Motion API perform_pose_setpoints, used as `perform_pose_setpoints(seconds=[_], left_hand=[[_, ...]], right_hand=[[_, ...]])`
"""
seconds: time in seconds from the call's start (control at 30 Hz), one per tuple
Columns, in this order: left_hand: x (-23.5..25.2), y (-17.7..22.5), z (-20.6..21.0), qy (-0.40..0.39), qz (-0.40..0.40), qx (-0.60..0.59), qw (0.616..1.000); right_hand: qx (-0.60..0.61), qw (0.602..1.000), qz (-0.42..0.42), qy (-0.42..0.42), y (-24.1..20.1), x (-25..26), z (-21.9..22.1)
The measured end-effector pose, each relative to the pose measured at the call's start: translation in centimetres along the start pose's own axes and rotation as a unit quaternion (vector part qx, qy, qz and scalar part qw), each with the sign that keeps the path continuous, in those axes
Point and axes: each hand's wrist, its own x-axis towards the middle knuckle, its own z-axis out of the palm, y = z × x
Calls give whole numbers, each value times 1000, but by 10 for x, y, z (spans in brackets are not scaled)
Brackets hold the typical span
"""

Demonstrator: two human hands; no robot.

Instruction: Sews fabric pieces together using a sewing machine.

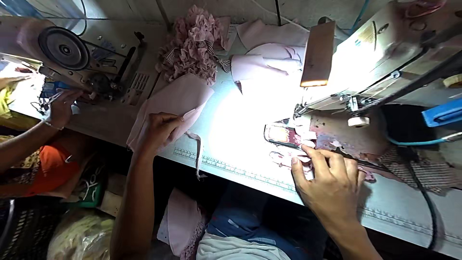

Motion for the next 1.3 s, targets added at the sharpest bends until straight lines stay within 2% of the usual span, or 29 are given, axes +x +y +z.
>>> perform_pose_setpoints(seconds=[0.2, 0.33, 0.43, 0.53, 0.6, 0.67, 0.7, 0.73, 0.77, 0.83, 0.87, 0.9, 0.97, 1.07, 1.17, 1.3], left_hand=[[1, 2, -1, -5, -20, -10, 1000], [3, 0, -1, 8, -20, 23, 1000], [-4, 1, -2, 88, 22, 127, 988], [-24, 18, -3, 203, 81, 226, 949], [-33, 41, -2, 212, 142, 162, 953], [-46, 65, 13, 134, 177, -61, 973], [-54, 75, 26, 73, 164, -204, 962], [-61, 83, 42, 16, 129, -322, 938], [-68, 86, 59, -26, 84, -406, 910], [-74, 82, 92, -72, -4, -465, 882], [-73, 79, 106, -89, -38, -460, 882], [-71, 74, 115, -112, -68, -454, 881], [-64, 64, 124, -167, -113, -444, 873], [-48, 64, 128, -190, -134, -345, 909], [-34, 73, 129, -201, -82, -223, 950], [-18, 75, 131, -212, -3, -155, 965]], right_hand=[[4, 1000, 0, 6, 0, 0, 0], [4, 1000, 1, 6, 1, 0, 1], [7, 1000, 4, 14, 2, 0, 1], [21, 998, -9, 60, 3, -2, -2], [62, 992, -40, 105, -2, -5, -5], [171, 980, -48, 90, -15, -11, -12], [256, 965, -28, 53, -25, -14, -16], [362, 932, 8, -3, -35, -17, -20], [479, 873, 57, -70, -44, -18, -25], [669, 703, 178, -164, -57, -21, -35], [714, 634, 239, -176, -62, -24, -37], [731, 590, 294, -177, -65, -26, -39], [716, 564, 371, -178, -68, -31, -40], [700, 560, 396, -198, -67, -47, -39], [692, 563, 391, -227, -72, -60, -40], [706, 534, 391, -250, -76, -74, -35]])
